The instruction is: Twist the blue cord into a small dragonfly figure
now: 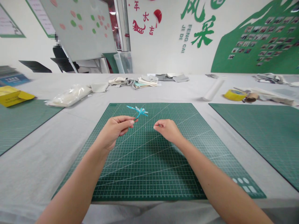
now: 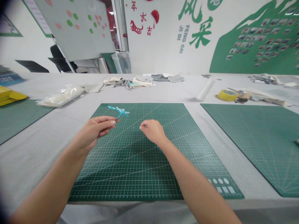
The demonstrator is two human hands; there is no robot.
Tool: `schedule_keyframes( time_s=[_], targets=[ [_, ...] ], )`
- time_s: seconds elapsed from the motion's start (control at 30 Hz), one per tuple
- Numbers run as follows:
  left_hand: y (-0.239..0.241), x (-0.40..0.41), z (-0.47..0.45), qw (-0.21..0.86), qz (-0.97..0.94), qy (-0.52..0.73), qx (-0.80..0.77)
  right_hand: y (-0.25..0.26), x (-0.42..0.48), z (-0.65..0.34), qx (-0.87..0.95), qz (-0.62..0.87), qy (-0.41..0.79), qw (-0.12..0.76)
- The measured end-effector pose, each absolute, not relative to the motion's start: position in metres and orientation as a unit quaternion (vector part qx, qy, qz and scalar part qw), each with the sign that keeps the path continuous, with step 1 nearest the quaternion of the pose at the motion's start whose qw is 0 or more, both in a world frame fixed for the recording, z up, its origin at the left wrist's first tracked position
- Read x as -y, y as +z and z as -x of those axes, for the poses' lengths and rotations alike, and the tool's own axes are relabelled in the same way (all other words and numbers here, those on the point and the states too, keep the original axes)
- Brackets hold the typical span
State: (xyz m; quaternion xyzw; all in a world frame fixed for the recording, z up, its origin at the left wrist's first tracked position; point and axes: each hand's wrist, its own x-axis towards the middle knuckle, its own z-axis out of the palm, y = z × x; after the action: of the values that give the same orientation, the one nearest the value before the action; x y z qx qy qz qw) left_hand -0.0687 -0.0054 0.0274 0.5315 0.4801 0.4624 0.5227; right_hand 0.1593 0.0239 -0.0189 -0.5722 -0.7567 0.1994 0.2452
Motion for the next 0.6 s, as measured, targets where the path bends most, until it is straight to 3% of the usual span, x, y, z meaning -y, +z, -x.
schedule_keyframes(
  time_s=[0.2,0.4,0.5,0.6],
  targets=[
    [0.025,0.007,0.068,0.544,-0.526,0.451,-0.473,-0.016,-0.018,-0.158,0.751,0.559,0.032,0.349],
    [0.024,0.007,0.068,0.546,-0.532,0.449,-0.467,-0.012,-0.021,-0.166,0.643,0.57,0.023,0.511],
    [0.024,0.007,0.067,0.547,-0.533,0.449,-0.464,-0.013,-0.02,-0.162,0.628,0.53,0.117,0.558],
    [0.024,0.007,0.064,0.548,-0.532,0.446,-0.467,-0.017,-0.012,-0.145,0.616,0.441,0.345,0.554]
  ],
)
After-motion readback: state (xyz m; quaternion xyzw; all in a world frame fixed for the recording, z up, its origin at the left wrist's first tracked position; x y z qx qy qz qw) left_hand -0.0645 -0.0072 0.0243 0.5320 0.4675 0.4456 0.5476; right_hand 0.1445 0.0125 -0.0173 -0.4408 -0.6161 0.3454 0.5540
